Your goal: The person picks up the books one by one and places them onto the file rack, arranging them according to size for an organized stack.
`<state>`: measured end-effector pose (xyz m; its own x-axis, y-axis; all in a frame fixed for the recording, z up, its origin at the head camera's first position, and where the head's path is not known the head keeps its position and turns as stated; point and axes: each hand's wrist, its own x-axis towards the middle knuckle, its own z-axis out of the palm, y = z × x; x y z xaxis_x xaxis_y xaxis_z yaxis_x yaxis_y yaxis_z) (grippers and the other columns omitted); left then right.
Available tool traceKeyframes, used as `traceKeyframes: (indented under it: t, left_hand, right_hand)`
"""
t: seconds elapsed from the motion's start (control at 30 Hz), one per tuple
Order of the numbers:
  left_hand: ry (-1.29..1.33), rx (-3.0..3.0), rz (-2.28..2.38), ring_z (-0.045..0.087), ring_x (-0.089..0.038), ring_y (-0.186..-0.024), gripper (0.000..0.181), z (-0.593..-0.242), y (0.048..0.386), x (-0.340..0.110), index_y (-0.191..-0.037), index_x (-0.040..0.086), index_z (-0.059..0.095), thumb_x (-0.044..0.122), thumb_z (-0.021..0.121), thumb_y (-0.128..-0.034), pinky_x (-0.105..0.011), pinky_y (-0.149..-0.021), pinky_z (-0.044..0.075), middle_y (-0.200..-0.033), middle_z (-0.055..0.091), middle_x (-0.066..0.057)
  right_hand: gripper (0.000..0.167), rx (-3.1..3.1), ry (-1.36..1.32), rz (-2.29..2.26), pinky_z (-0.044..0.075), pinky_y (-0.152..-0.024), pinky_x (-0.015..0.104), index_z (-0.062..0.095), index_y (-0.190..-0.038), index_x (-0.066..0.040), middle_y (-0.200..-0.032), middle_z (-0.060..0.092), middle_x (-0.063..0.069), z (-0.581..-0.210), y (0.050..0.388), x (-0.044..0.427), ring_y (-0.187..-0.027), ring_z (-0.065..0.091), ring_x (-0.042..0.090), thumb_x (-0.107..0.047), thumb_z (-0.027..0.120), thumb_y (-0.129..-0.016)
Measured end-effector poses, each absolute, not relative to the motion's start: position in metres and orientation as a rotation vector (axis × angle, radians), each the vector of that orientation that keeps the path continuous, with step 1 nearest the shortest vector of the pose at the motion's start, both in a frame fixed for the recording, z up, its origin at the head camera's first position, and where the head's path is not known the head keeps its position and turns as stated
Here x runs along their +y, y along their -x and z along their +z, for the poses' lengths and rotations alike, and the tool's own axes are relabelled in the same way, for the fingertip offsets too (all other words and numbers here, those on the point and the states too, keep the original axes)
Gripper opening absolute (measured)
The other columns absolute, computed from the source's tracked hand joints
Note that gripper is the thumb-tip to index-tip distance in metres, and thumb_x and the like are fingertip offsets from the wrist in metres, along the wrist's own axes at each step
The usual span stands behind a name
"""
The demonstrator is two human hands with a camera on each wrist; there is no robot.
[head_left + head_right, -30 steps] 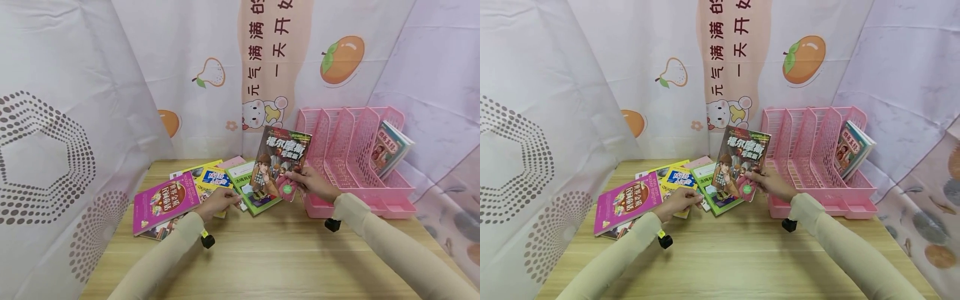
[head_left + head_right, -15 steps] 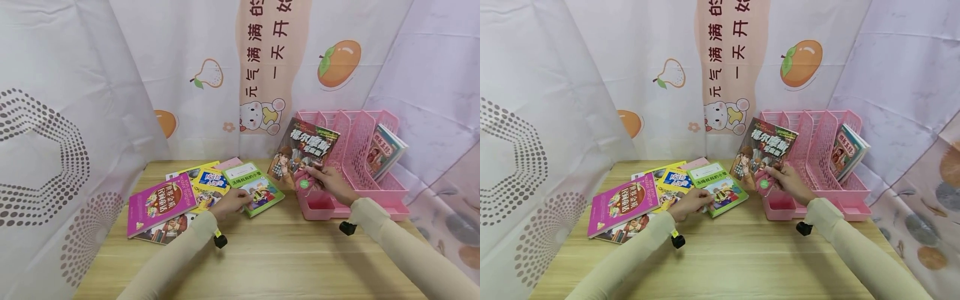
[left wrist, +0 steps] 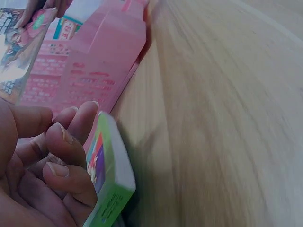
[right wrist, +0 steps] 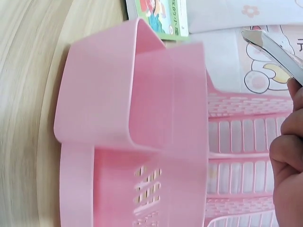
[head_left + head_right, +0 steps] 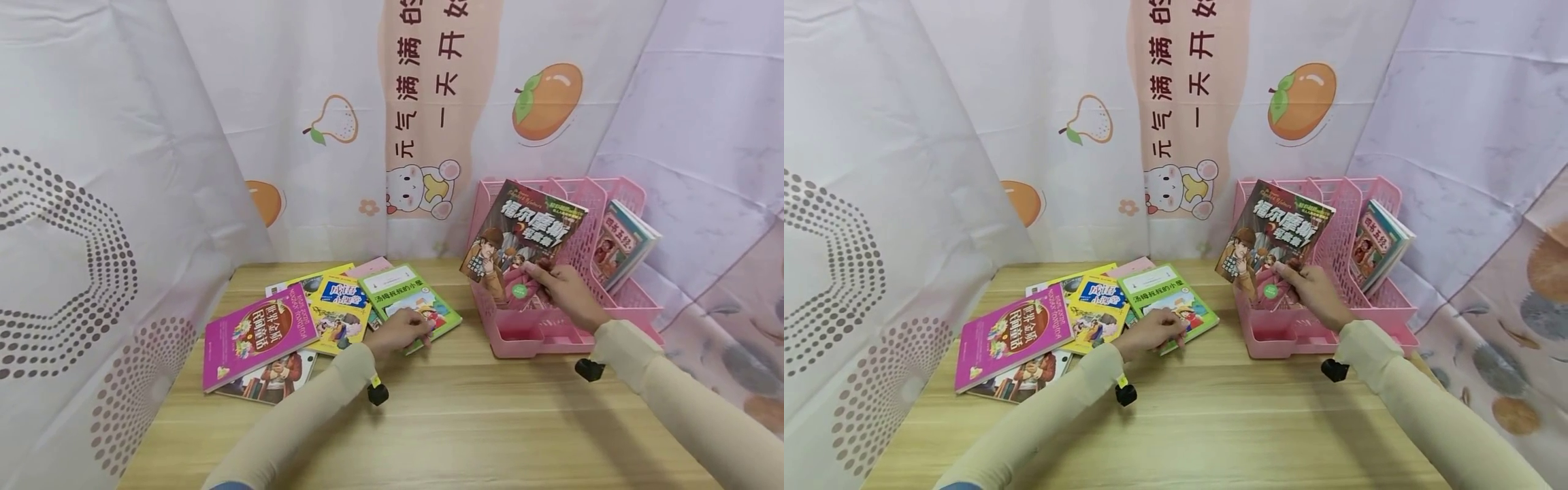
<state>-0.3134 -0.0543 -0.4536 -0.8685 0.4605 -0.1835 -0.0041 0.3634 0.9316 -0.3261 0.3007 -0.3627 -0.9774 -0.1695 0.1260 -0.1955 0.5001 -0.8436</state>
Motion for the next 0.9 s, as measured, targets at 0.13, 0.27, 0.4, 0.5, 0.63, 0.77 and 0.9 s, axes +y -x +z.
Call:
traceKeyframes:
  t: [0.13,0.27,0.4,0.5,0.63,0.77,0.9]
  left_hand:
    - [-0.395,2.218,1.510,0.046,-0.010,-0.052,0.036,-0.453,0.312,-0.042,-0.105,-0.003,0.073,0.029,0.057,-0.1078,-0.023,-0.047,0.034,-0.092,0.076,-0.015]
    - [-0.425,2.231,1.511,0.049,-0.011,-0.056,0.033,-0.451,0.311,-0.029,-0.106,-0.003,0.072,0.027,0.057,-0.1080,-0.023,-0.050,0.038,-0.088,0.077,-0.012]
    - [-0.465,2.211,1.526,0.054,-0.014,-0.061,0.030,-0.448,0.310,-0.017,-0.101,0.000,0.072,0.025,0.057,-0.1081,-0.027,-0.055,0.044,-0.084,0.076,-0.009]
    - [-0.457,2.202,1.529,0.060,-0.019,-0.066,0.031,-0.450,0.310,-0.007,-0.101,0.002,0.073,0.028,0.058,-0.1075,-0.029,-0.057,0.047,-0.082,0.075,-0.006]
    - [-0.441,2.211,1.535,0.060,-0.021,-0.066,0.036,-0.453,0.310,0.006,-0.103,0.003,0.073,0.035,0.058,-0.1068,-0.031,-0.057,0.047,-0.080,0.074,-0.003]
    - [-0.462,2.255,1.522,0.052,-0.016,-0.057,0.041,-0.449,0.312,0.022,-0.102,0.004,0.073,0.041,0.055,-0.1070,-0.027,-0.053,0.043,-0.079,0.075,-0.003]
    - [-0.467,2.278,1.516,0.048,-0.013,-0.054,0.046,-0.442,0.314,0.039,-0.101,0.005,0.073,0.046,0.052,-0.1073,-0.025,-0.051,0.040,-0.081,0.076,-0.005]
  right_hand:
    - [0.062,-2.671,-0.294,1.494,0.035,-0.046,0.037,0.050,-0.066,-0.004,-0.054,0.036,-0.003,-0.363,0.327,0.308,-0.047,0.034,0.013,-0.052,0.053,-0.105]
    - [0.062,-2.639,-0.277,1.484,0.035,-0.045,0.036,0.052,-0.067,-0.001,-0.054,0.039,-0.003,-0.362,0.326,0.315,-0.047,0.036,0.013,-0.050,0.053,-0.106]
    - [0.065,-2.640,-0.265,1.397,0.036,-0.045,0.036,0.049,-0.062,-0.003,-0.052,0.041,-0.003,-0.361,0.325,0.321,-0.045,0.036,0.014,-0.051,0.052,-0.106]
    - [0.068,-2.621,-0.244,1.356,0.037,-0.047,0.036,0.049,-0.060,-0.002,-0.050,0.042,-0.001,-0.361,0.323,0.324,-0.043,0.037,0.016,-0.052,0.052,-0.105]
    - [0.069,-2.592,-0.217,1.308,0.036,-0.048,0.036,0.050,-0.060,0.000,-0.050,0.043,0.002,-0.362,0.321,0.328,-0.044,0.036,0.017,-0.052,0.053,-0.105]
    - [0.070,-2.576,-0.180,1.256,0.037,-0.049,0.034,0.052,-0.060,0.000,-0.051,0.046,0.004,-0.363,0.321,0.333,-0.045,0.039,0.017,-0.053,0.053,-0.105]
    - [0.069,-2.566,-0.141,1.230,0.037,-0.051,0.033,0.054,-0.059,-0.001,-0.052,0.047,0.004,-0.363,0.320,0.338,-0.046,0.040,0.017,-0.053,0.053,-0.105]
